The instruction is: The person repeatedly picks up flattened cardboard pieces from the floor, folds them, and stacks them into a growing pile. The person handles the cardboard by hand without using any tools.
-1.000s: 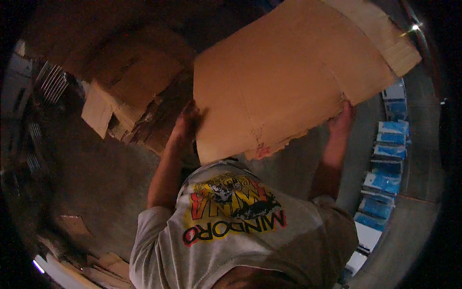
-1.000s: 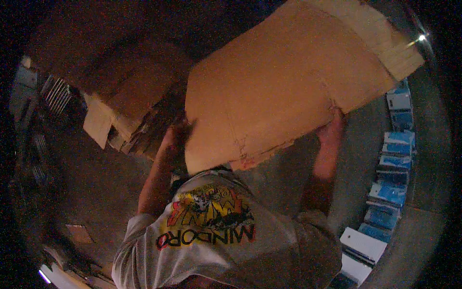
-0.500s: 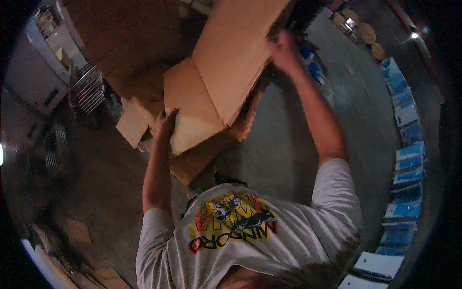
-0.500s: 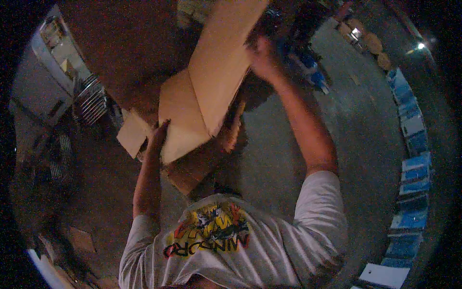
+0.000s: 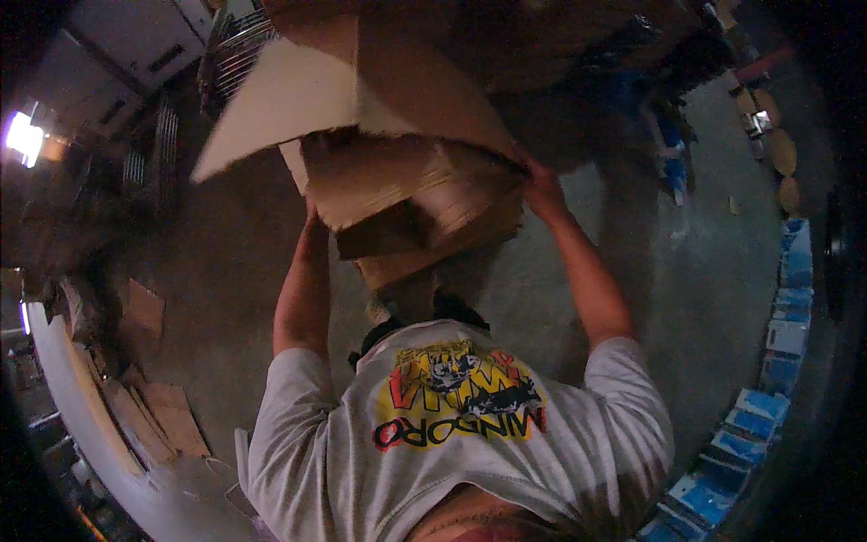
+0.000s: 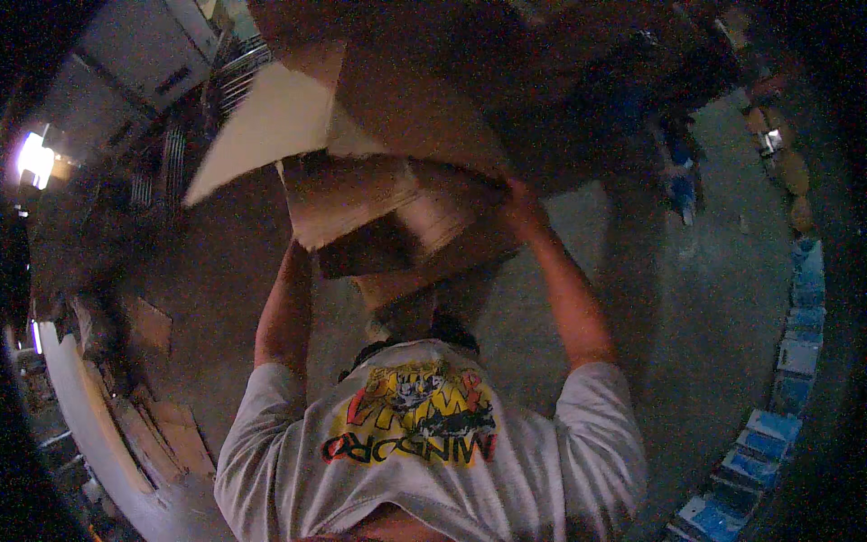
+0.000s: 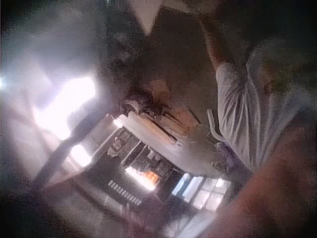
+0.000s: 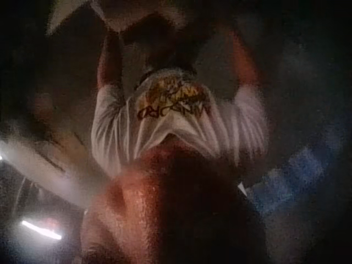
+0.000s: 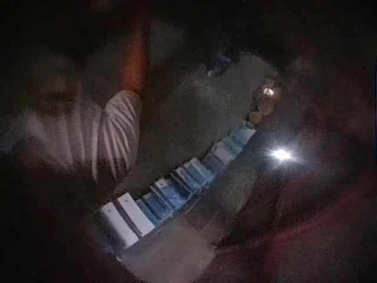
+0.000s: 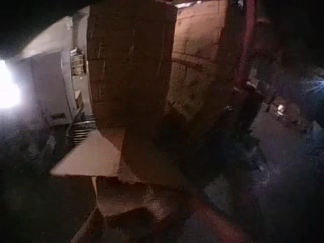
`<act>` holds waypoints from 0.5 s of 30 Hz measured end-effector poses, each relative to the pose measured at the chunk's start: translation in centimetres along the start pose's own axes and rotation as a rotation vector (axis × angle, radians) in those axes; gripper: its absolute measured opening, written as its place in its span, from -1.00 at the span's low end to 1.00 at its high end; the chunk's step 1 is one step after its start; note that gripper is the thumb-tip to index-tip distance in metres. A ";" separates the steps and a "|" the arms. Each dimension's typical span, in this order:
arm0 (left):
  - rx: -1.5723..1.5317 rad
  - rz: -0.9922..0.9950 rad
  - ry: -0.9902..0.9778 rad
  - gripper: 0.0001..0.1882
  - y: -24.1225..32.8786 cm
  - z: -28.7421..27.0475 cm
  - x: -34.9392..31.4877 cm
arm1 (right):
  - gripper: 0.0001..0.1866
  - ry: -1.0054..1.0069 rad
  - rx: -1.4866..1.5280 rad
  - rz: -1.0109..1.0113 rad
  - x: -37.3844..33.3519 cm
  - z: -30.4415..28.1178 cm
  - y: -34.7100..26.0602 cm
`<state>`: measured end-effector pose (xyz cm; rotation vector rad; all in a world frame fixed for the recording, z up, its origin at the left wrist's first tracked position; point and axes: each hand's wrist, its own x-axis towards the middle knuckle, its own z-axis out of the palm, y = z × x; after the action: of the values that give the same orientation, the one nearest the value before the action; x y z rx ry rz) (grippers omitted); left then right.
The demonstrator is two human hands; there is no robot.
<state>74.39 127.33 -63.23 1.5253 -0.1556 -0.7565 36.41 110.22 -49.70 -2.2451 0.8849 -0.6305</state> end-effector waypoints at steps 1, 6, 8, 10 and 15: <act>-0.028 -0.033 0.065 -0.69 -0.3 -0.4 0.5 | -0.42 -0.018 0.038 0.113 0.1 -0.4 1.8; 0.136 0.149 -0.105 -0.69 -0.5 -2.0 0.3 | -0.55 -0.054 0.119 0.324 1.7 -4.7 13.8; -0.091 0.133 -0.070 -0.68 -0.4 -1.7 -0.2 | -0.57 0.068 0.095 0.223 2.4 -6.7 18.1; -0.071 0.176 0.034 -0.69 -0.4 -1.1 -0.3 | -0.55 0.302 0.070 0.163 3.8 -9.0 21.0; 0.087 0.118 0.150 -0.69 -1.0 0.1 2.3 | -0.59 0.475 -0.197 0.207 9.3 -18.7 21.2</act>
<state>75.78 126.16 -65.01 1.6346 -0.1667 -0.5456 21.92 84.20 -50.04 -2.1647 1.4467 -1.0381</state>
